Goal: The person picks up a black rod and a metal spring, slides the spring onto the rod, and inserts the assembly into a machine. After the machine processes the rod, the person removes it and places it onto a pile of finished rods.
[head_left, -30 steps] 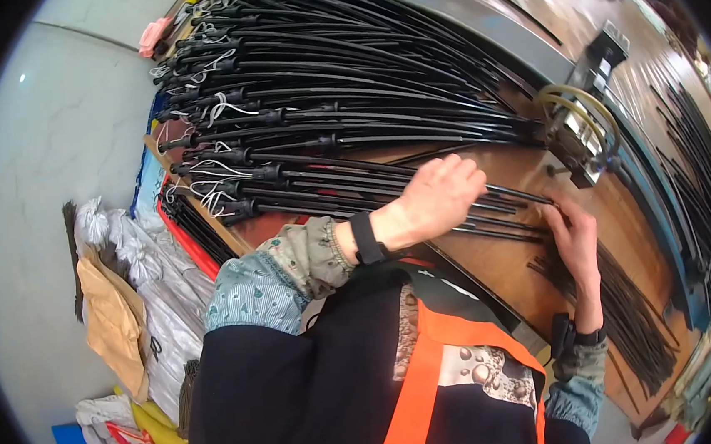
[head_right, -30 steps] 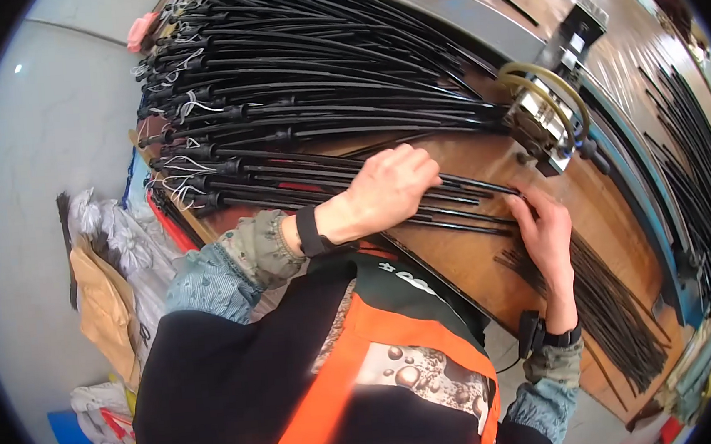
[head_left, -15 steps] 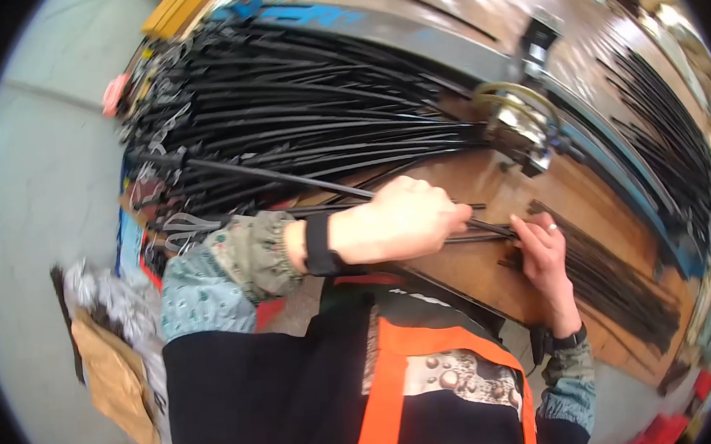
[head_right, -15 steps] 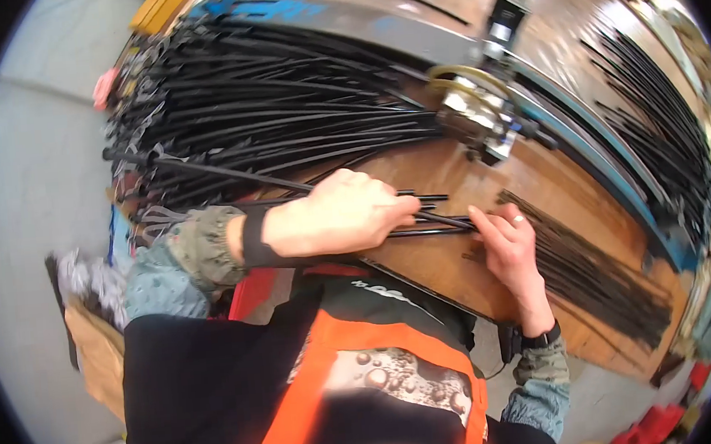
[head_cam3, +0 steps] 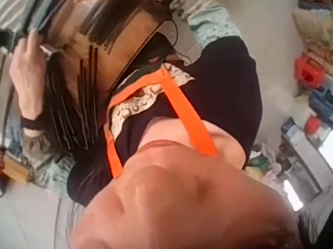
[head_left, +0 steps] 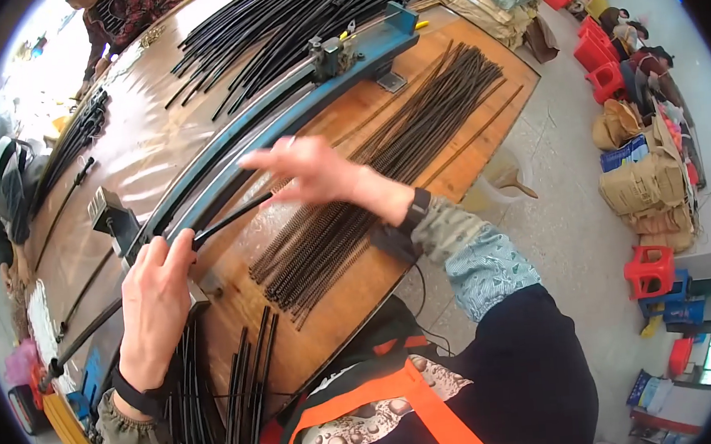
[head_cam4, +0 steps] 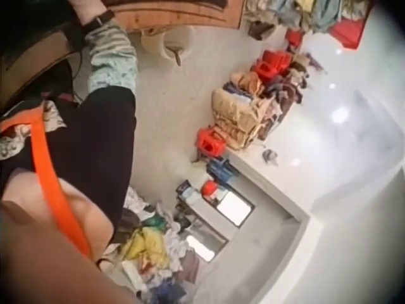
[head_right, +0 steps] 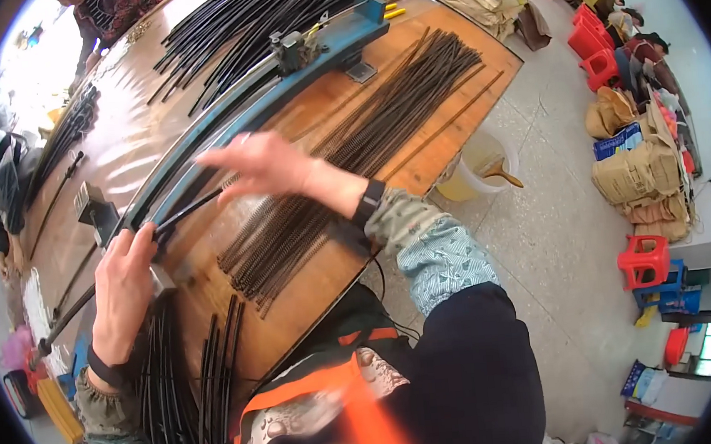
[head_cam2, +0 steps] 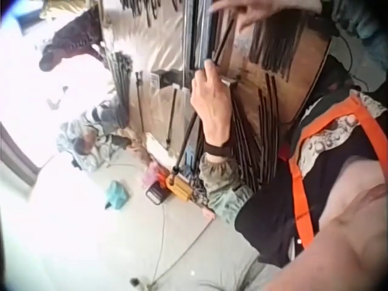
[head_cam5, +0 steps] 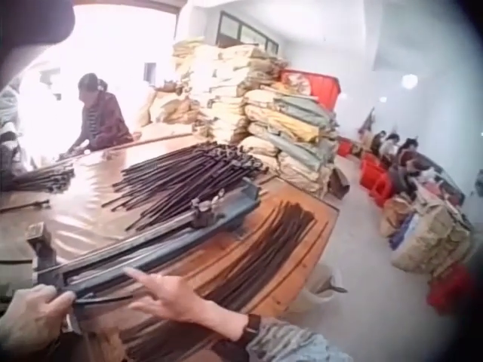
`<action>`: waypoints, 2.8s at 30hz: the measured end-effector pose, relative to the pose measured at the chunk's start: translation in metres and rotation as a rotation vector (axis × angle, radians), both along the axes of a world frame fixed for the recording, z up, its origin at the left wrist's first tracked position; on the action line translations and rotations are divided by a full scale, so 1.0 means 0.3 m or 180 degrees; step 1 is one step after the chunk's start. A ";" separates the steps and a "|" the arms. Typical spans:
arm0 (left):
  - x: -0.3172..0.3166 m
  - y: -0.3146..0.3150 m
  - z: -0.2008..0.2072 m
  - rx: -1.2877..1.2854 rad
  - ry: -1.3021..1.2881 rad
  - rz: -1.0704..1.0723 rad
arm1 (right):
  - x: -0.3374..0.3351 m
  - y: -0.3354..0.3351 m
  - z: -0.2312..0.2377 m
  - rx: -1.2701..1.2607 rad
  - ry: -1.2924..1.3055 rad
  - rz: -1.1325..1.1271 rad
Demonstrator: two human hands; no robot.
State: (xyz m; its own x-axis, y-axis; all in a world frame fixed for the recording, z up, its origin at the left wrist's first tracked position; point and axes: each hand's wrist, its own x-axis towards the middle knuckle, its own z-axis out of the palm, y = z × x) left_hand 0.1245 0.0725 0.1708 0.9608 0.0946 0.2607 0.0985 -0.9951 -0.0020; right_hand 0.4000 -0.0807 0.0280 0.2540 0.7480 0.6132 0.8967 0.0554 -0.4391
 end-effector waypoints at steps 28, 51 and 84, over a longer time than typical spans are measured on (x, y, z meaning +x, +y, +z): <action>-0.358 0.099 0.016 0.0111 -0.0106 0.0715 | -0.322 0.130 0.041 0.0648 0.0737 0.0650; -0.800 0.260 0.080 -0.0411 -0.1392 0.2186 | -0.582 0.745 0.193 -0.0151 0.1577 0.1981; -0.390 0.499 -0.288 -0.0465 -0.0947 0.1046 | -0.095 0.393 0.121 -0.0314 -0.1002 0.0272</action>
